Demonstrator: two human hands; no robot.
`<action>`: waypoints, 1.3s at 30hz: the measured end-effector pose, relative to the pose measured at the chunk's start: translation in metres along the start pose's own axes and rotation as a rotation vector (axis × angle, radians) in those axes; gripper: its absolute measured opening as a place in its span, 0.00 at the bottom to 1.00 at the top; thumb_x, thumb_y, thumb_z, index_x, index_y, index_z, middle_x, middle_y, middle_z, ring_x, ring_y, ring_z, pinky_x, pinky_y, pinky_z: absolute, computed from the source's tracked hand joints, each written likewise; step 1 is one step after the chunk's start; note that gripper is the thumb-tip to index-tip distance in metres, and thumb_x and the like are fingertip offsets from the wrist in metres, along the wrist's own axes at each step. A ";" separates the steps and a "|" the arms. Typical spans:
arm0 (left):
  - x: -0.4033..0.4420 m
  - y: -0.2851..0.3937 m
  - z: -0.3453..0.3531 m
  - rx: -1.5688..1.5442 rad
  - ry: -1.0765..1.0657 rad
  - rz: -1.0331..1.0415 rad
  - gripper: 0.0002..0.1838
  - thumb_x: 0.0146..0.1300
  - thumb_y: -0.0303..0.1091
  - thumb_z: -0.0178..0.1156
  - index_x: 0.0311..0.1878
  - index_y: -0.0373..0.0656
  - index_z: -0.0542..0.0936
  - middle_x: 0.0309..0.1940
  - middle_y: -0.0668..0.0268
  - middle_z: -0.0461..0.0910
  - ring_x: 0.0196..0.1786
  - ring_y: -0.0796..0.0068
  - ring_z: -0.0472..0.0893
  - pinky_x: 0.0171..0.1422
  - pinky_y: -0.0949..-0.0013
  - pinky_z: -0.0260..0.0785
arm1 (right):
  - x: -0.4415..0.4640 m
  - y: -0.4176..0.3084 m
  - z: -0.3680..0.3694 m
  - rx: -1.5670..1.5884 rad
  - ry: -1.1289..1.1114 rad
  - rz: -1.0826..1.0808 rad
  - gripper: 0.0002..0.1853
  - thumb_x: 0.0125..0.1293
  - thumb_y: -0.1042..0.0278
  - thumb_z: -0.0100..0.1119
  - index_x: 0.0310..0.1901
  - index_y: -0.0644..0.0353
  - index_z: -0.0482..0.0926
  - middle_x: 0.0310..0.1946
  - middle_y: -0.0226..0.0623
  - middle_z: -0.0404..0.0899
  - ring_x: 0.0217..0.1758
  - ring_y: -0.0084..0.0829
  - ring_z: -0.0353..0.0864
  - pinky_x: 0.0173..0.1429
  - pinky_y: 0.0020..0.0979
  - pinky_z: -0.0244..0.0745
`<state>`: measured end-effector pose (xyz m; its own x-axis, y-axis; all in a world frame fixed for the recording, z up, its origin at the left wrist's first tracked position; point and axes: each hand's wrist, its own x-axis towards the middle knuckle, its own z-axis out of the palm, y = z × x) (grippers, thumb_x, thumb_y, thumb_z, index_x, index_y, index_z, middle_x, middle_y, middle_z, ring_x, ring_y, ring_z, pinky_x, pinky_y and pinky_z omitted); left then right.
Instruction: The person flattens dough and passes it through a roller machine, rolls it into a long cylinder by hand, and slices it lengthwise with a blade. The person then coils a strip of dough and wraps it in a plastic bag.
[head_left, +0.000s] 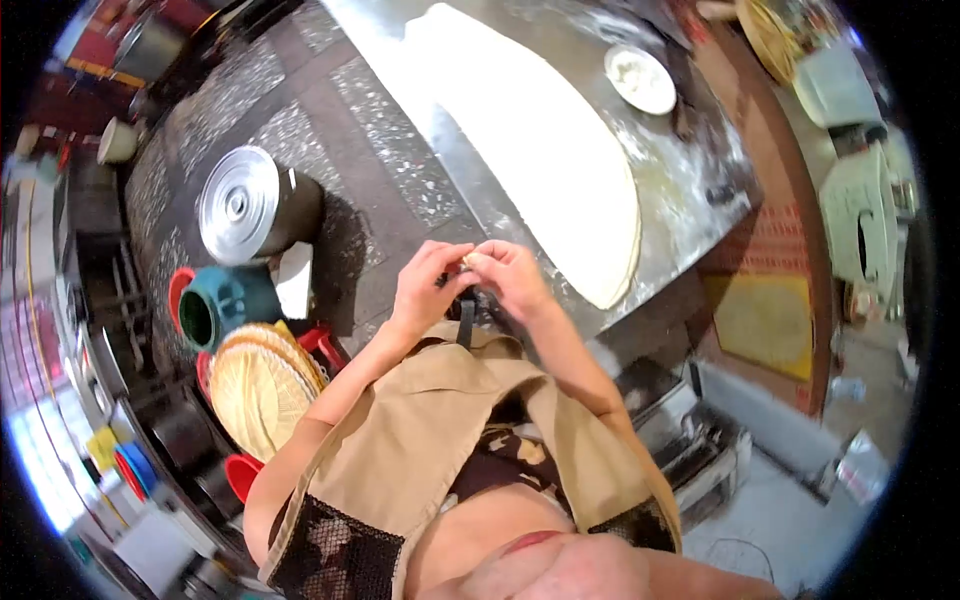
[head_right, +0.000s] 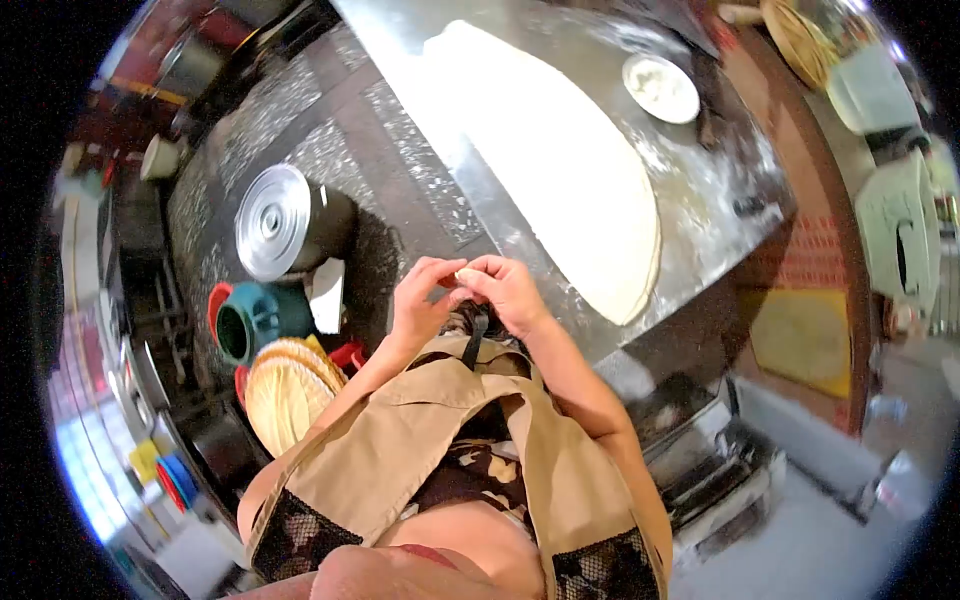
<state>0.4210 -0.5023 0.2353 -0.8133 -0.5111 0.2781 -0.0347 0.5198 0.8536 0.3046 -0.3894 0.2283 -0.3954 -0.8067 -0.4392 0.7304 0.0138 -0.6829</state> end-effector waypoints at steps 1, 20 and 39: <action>-0.008 0.007 -0.008 0.047 0.038 -0.024 0.17 0.51 0.26 0.72 0.46 0.43 0.83 0.39 0.64 0.81 0.34 0.70 0.82 0.38 0.71 0.77 | -0.004 0.005 0.005 -0.016 -0.040 0.019 0.05 0.65 0.72 0.61 0.37 0.65 0.81 0.27 0.28 0.79 0.27 0.19 0.75 0.35 0.21 0.70; -0.204 -0.075 -0.230 0.568 0.903 -0.234 0.12 0.70 0.38 0.54 0.31 0.43 0.76 0.23 0.56 0.75 0.25 0.54 0.77 0.29 0.59 0.68 | 0.065 0.091 0.163 -0.528 -0.242 0.219 0.15 0.70 0.66 0.55 0.51 0.68 0.80 0.31 0.31 0.79 0.32 0.20 0.74 0.37 0.20 0.68; 0.000 -0.290 -0.303 0.722 0.117 -0.433 0.15 0.65 0.45 0.57 0.33 0.42 0.79 0.31 0.52 0.79 0.36 0.45 0.78 0.38 0.49 0.68 | 0.086 0.054 0.037 -0.773 0.436 -0.259 0.13 0.65 0.69 0.58 0.48 0.67 0.81 0.37 0.35 0.84 0.39 0.22 0.80 0.46 0.27 0.76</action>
<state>0.6067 -0.8601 0.1215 -0.5788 -0.8125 0.0697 -0.7234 0.5511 0.4159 0.3307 -0.4800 0.1749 -0.7839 -0.5481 -0.2918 0.0767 0.3809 -0.9214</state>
